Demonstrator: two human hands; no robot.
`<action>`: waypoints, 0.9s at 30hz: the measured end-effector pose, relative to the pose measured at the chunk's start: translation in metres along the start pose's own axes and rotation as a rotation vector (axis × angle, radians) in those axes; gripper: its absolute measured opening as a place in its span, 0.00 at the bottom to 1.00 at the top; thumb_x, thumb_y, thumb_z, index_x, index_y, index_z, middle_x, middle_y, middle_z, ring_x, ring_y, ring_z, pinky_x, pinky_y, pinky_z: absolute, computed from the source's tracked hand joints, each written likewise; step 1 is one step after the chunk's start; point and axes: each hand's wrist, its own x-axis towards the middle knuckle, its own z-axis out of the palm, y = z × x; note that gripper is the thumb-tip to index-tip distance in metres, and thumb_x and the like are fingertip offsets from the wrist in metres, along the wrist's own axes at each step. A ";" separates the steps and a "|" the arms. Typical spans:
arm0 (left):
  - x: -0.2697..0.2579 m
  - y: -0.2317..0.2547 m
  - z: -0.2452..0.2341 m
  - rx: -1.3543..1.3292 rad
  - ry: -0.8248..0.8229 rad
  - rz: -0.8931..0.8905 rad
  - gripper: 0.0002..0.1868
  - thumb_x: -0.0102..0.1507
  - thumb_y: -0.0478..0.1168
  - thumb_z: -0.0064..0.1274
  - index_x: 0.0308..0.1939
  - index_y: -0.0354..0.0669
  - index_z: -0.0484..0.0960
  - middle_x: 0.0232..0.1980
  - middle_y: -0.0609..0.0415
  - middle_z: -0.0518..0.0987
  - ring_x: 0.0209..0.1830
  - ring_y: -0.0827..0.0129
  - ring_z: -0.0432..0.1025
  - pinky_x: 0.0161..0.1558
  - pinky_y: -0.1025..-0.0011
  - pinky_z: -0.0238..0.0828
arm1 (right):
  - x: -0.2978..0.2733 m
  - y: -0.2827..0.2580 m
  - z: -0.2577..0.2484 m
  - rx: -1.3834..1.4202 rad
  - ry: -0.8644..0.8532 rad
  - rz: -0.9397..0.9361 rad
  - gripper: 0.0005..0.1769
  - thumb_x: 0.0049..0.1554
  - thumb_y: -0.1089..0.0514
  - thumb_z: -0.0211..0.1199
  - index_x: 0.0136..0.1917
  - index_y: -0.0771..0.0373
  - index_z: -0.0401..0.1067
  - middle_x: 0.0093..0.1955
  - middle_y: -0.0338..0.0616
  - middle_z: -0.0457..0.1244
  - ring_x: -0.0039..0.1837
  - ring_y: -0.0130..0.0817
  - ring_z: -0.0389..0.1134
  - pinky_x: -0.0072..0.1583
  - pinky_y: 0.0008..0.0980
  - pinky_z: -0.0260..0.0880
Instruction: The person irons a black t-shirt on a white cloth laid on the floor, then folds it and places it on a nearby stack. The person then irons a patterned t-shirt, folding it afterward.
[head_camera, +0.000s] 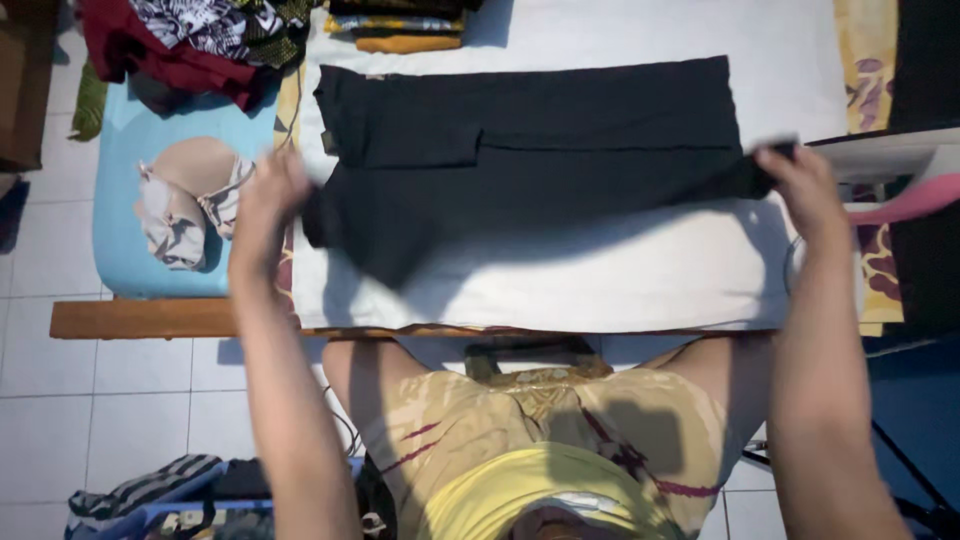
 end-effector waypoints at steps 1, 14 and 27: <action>0.034 -0.007 0.008 0.029 0.065 0.017 0.25 0.73 0.54 0.54 0.58 0.34 0.76 0.50 0.55 0.73 0.48 0.70 0.66 0.49 0.67 0.64 | 0.021 0.008 0.003 -0.103 0.082 0.060 0.22 0.67 0.48 0.69 0.62 0.69 0.75 0.56 0.43 0.68 0.56 0.30 0.66 0.59 0.30 0.65; 0.026 -0.111 0.024 0.315 0.131 0.066 0.35 0.62 0.39 0.67 0.72 0.44 0.72 0.48 0.49 0.77 0.44 0.69 0.74 0.47 0.72 0.69 | -0.034 0.013 0.087 -0.697 0.466 -0.130 0.33 0.61 0.48 0.72 0.73 0.62 0.65 0.54 0.57 0.69 0.57 0.50 0.70 0.61 0.48 0.66; -0.043 -0.041 0.003 0.135 0.087 0.129 0.27 0.68 0.34 0.64 0.71 0.43 0.77 0.45 0.63 0.65 0.43 0.81 0.61 0.50 0.82 0.63 | -0.093 -0.027 0.057 -0.918 0.447 -0.554 0.19 0.71 0.62 0.63 0.72 0.64 0.64 0.65 0.61 0.68 0.63 0.54 0.70 0.67 0.46 0.64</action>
